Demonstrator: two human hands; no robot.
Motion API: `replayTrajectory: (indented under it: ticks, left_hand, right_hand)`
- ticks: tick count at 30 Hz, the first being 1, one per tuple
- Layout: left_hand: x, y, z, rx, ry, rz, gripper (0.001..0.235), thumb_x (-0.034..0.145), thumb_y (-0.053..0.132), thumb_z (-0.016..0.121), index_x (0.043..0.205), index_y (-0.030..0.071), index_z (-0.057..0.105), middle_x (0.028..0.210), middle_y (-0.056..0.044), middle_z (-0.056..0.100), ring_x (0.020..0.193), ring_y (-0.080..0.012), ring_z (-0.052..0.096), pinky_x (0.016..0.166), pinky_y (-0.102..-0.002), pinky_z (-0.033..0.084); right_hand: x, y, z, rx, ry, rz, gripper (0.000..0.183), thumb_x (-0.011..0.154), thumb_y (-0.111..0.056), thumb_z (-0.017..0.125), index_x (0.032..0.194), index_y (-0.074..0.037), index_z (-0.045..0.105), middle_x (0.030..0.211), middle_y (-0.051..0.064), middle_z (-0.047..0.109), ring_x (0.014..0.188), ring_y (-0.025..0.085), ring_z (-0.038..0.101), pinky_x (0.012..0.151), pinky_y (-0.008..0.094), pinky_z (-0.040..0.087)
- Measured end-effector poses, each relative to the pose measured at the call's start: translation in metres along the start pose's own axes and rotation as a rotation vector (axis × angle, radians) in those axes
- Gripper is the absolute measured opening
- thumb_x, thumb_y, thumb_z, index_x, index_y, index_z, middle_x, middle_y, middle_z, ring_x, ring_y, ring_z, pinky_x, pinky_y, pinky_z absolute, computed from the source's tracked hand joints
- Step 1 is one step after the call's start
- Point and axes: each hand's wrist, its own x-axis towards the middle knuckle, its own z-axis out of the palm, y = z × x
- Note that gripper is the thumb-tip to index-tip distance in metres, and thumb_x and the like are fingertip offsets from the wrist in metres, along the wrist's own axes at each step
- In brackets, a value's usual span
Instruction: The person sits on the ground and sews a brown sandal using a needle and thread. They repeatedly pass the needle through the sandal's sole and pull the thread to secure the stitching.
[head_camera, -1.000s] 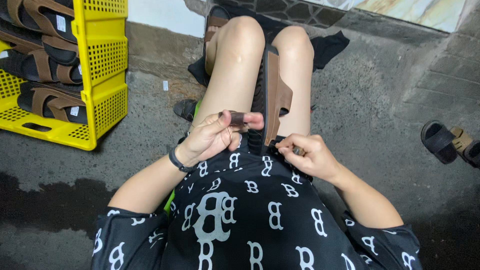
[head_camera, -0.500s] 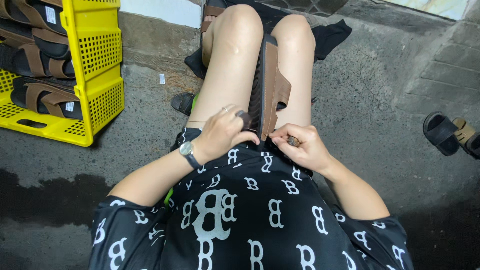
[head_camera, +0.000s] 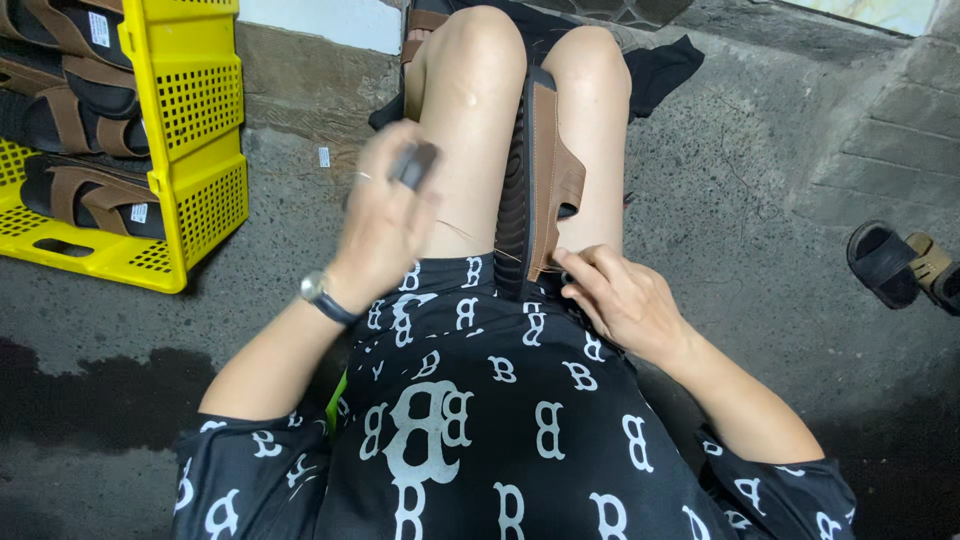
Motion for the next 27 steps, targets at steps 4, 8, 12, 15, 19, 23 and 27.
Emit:
replayTrajectory:
  ticks: [4,8,12,15,19,23,27]
  left_hand:
    - [-0.011,0.040,0.023,-0.227,-0.161,0.011,0.048,0.089,0.019,0.080,0.120,-0.013,0.061,0.111,-0.033,0.061,0.105,-0.0536,0.061,0.090,-0.056,0.053]
    - [-0.033,0.017,0.062,-0.366,-0.245,0.026,0.071,0.079,0.025,0.087,0.137,-0.001,0.055,0.136,-0.022,0.057,0.130,-0.0394,0.056,0.109,-0.048,0.047]
    - [-0.030,0.015,0.068,-0.353,-0.224,0.030,0.072,0.075,0.027,0.089,0.134,0.000,0.059,0.130,-0.021,0.060,0.125,-0.0386,0.060,0.105,-0.046,0.051]
    - [-0.028,0.014,0.068,-0.372,-0.209,0.021,0.071,0.073,0.029,0.090,0.132,0.002,0.061,0.127,-0.020,0.062,0.122,-0.0379,0.062,0.103,-0.045,0.052]
    - [-0.028,0.011,0.073,-0.398,-0.197,0.009,0.071,0.071,0.030,0.092,0.130,0.004,0.063,0.125,-0.018,0.063,0.121,-0.0367,0.063,0.102,-0.045,0.053]
    - [-0.028,0.009,0.079,-0.397,-0.163,0.025,0.068,0.071,0.031,0.092,0.127,0.004,0.065,0.124,-0.016,0.064,0.119,-0.0342,0.065,0.101,-0.043,0.054]
    - [-0.026,0.001,0.089,-0.396,-0.107,0.079,0.066,0.069,0.035,0.092,0.121,0.002,0.067,0.119,-0.017,0.065,0.113,-0.0353,0.067,0.097,-0.043,0.056]
  right_hand:
    - [0.002,0.002,0.001,-0.097,-0.027,-0.026,0.036,0.104,-0.025,0.047,0.132,-0.017,0.067,0.100,0.007,0.064,0.074,0.029,0.068,0.057,0.037,0.053]
    - [0.004,0.001,-0.002,-0.116,-0.058,-0.009,0.033,0.103,-0.023,0.050,0.129,-0.019,0.069,0.100,0.005,0.065,0.078,0.027,0.069,0.060,0.035,0.054]
    - [0.004,0.004,-0.005,-0.134,-0.095,-0.011,0.035,0.100,-0.021,0.050,0.131,-0.021,0.068,0.100,0.005,0.064,0.078,0.027,0.068,0.062,0.036,0.055]
    - [0.005,0.004,-0.007,-0.142,-0.115,-0.012,0.036,0.100,-0.019,0.051,0.131,-0.021,0.068,0.099,0.005,0.064,0.077,0.026,0.068,0.062,0.036,0.056]
    - [0.011,-0.001,-0.013,-0.135,-0.150,-0.010,0.035,0.100,-0.017,0.051,0.129,-0.019,0.069,0.097,0.006,0.064,0.076,0.028,0.068,0.061,0.037,0.056]
    - [0.014,-0.011,-0.019,-0.245,-0.171,0.001,0.036,0.100,-0.017,0.047,0.129,-0.020,0.069,0.094,0.003,0.063,0.071,0.024,0.066,0.058,0.034,0.055]
    - [0.006,-0.006,-0.002,-0.367,-0.161,-0.044,0.034,0.098,-0.017,0.046,0.124,-0.017,0.068,0.093,0.003,0.061,0.067,0.021,0.065,0.056,0.032,0.055]
